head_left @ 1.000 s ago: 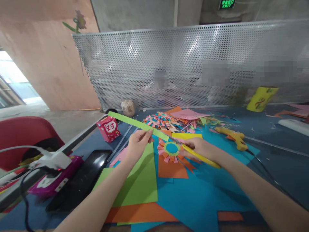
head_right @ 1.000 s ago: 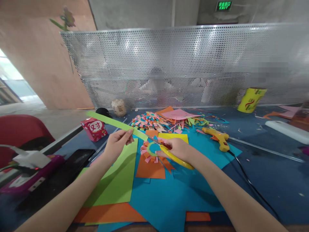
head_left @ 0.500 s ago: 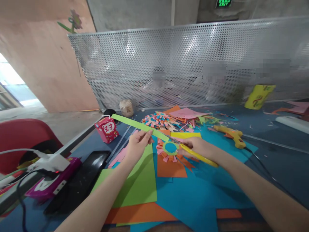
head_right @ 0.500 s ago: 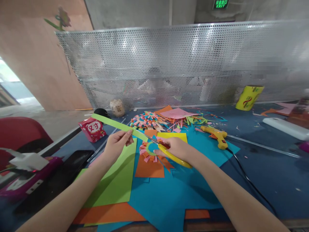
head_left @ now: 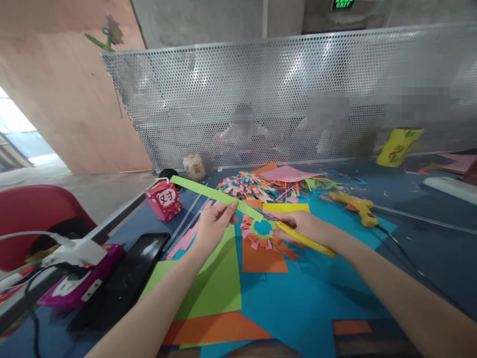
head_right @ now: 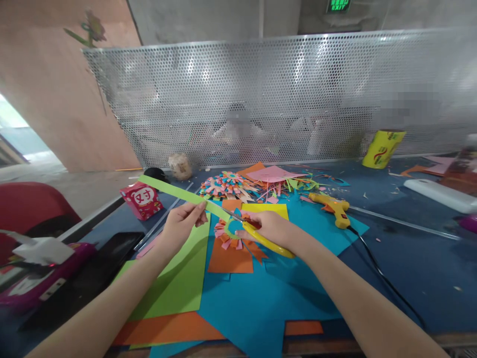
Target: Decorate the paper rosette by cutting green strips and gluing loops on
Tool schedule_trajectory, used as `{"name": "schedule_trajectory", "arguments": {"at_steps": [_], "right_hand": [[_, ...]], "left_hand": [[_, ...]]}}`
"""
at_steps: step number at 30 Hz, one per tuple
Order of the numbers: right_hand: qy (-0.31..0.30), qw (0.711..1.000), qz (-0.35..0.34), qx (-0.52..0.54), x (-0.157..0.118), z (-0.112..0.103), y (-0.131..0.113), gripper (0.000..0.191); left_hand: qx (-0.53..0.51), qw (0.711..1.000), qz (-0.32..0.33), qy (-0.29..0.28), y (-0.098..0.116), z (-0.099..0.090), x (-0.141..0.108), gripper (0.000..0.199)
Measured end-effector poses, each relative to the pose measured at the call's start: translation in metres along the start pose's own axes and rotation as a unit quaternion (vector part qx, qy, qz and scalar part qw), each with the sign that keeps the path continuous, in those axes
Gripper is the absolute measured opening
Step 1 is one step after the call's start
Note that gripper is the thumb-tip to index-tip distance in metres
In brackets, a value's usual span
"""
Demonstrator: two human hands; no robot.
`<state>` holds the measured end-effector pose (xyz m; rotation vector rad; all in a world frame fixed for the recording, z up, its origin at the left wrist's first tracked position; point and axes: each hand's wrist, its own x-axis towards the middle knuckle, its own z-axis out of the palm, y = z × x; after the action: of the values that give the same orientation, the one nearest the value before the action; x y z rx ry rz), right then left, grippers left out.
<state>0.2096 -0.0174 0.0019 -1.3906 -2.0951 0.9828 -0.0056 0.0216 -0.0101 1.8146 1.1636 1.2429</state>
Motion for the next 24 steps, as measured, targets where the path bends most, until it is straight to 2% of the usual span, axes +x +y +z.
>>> {"name": "schedule_trajectory", "arguments": {"at_steps": [9,24], "right_hand": [[0.008,0.999,0.020,-0.045,0.002,0.002,0.005,0.043],[-0.028,0.998,0.050,-0.004,-0.003,0.001,-0.006,0.037]], "left_hand": [[0.001,1.000,0.004,0.000,-0.001,0.000,0.000,0.039],[0.032,0.999,0.017,0.041,0.002,-0.004,-0.003,0.037]]}}
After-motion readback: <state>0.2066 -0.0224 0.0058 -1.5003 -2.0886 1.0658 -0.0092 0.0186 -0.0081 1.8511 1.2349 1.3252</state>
